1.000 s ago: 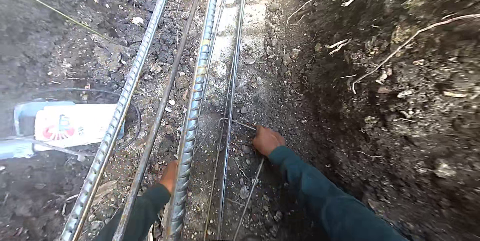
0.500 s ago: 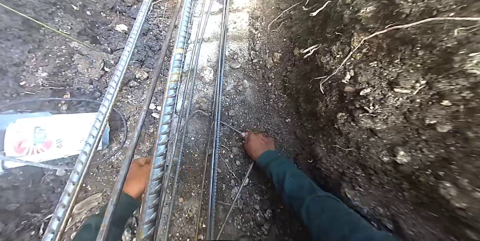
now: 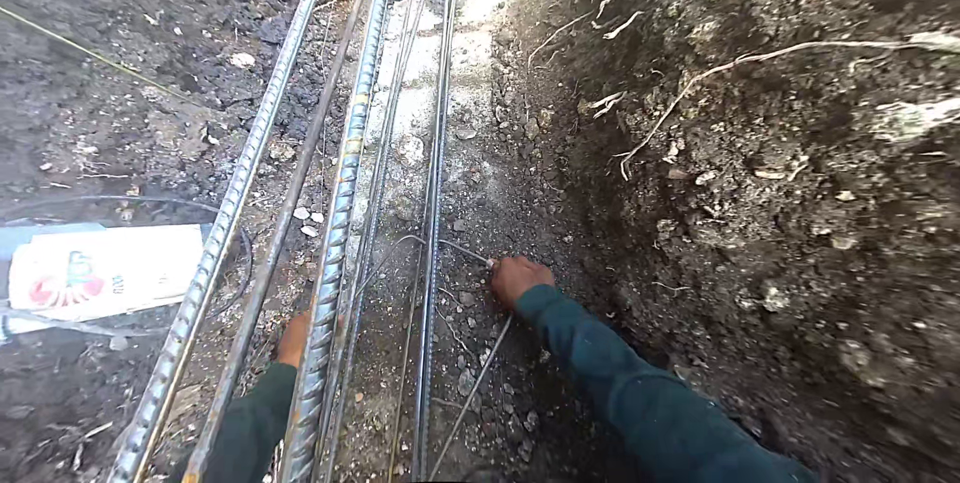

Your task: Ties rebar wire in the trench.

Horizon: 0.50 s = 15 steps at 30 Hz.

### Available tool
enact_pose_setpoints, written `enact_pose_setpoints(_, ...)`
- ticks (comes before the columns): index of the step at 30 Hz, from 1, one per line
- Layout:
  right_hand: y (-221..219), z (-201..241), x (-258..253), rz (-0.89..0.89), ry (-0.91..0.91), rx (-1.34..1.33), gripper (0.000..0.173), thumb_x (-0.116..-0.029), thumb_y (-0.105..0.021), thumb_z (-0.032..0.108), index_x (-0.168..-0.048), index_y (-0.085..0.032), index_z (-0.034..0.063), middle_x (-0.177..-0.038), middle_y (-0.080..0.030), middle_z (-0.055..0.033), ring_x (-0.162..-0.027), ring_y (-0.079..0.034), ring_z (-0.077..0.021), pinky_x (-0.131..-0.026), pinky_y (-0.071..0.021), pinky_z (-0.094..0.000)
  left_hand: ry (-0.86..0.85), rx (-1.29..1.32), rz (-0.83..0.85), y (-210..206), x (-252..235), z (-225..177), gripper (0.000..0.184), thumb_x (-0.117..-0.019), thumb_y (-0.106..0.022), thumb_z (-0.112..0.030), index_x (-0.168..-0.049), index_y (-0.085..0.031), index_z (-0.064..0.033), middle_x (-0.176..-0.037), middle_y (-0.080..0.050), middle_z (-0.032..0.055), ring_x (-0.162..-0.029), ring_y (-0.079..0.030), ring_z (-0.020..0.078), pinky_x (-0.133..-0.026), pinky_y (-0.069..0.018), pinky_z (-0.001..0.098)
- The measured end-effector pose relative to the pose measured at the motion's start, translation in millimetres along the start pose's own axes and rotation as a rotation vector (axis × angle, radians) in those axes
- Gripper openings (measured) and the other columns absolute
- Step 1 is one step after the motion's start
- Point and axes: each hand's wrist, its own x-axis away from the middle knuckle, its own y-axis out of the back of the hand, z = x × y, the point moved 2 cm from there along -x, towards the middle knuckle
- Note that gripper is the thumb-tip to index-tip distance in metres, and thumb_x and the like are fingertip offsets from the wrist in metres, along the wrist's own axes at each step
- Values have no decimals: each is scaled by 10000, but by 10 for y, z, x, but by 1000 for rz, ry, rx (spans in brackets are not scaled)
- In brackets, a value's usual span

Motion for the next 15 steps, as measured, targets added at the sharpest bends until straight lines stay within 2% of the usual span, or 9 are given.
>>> enact_pose_setpoints(1, -32, -16, 2, -11, 4, -1, 527, -1097, -351, 441, -1298, -661, 65, -1361, -641, -191, -1274, -609, -377, -1001, -477, -624, 14, -36, 8, -8, 10, -42, 300, -1070, -543, -270, -1119, -695, -16, -968, -694, 130, -856, -653, 244, -841, -521, 476)
enact_pose_setpoints(3, -59, -46, -4, -38, 3, 6, 556, -1099, -322, 469, -1282, -670, 76, -1335, -661, -180, -1254, -626, -366, -988, -490, -618, 15, -87, 11, -18, 30, -122, 308, -1072, -535, -279, -1114, -693, -19, -984, -694, 138, -874, -658, 248, -851, -521, 475)
enact_pose_setpoints(7, -26, -99, -24, -73, -26, 12, 562, -1085, -339, 501, -1208, -700, 87, -1260, -697, -167, -1224, -647, -346, -970, -505, -603, -22, -109, 88, -32, 149, -257, 279, -1074, -511, -232, -1086, -710, -37, -888, -664, 93, -764, -597, 194, -778, -497, 431)
enact_pose_setpoints(9, -17, -108, -30, -67, -37, 4, 569, -1082, -344, 510, -1229, -686, 80, -1271, -691, -176, -1236, -641, -351, -982, -502, -606, -30, -108, 121, -9, 179, -319, 277, -1077, -484, -209, -1090, -710, -49, -847, -641, 64, -705, -558, 164, -724, -481, 395)
enact_pose_setpoints(11, -43, -108, -35, -21, -58, -15, 575, -1090, -330, 497, -1321, -630, 65, -1339, -649, -199, -1288, -605, -363, -1020, -479, -605, -34, -135, 135, 10, 201, -396, 289, -1091, -461, -207, -1105, -698, -41, -835, -627, 65, -683, -545, 156, -696, -476, 372)
enact_pose_setpoints(12, -66, -106, -39, 11, -64, -25, 584, -1097, -311, 483, -1368, -600, 55, -1377, -625, -210, -1316, -584, -364, -1045, -463, -607, -39, -161, 141, 35, 209, -451, 299, -1095, -455, -205, -1125, -694, -28, -871, -645, 90, -727, -572, 180, -739, -489, 392)
enact_pose_setpoints(15, -179, -78, -43, 64, -50, -78, 595, -1112, -274, 449, -1388, -587, 24, -1420, -590, -226, -1354, -553, -366, -1095, -432, -596, -96, -231, 112, 132, 277, -625, 300, -1094, -452, -166, -1117, -679, 28, -986, -667, 185, -885, -630, 278, -867, -492, 472)
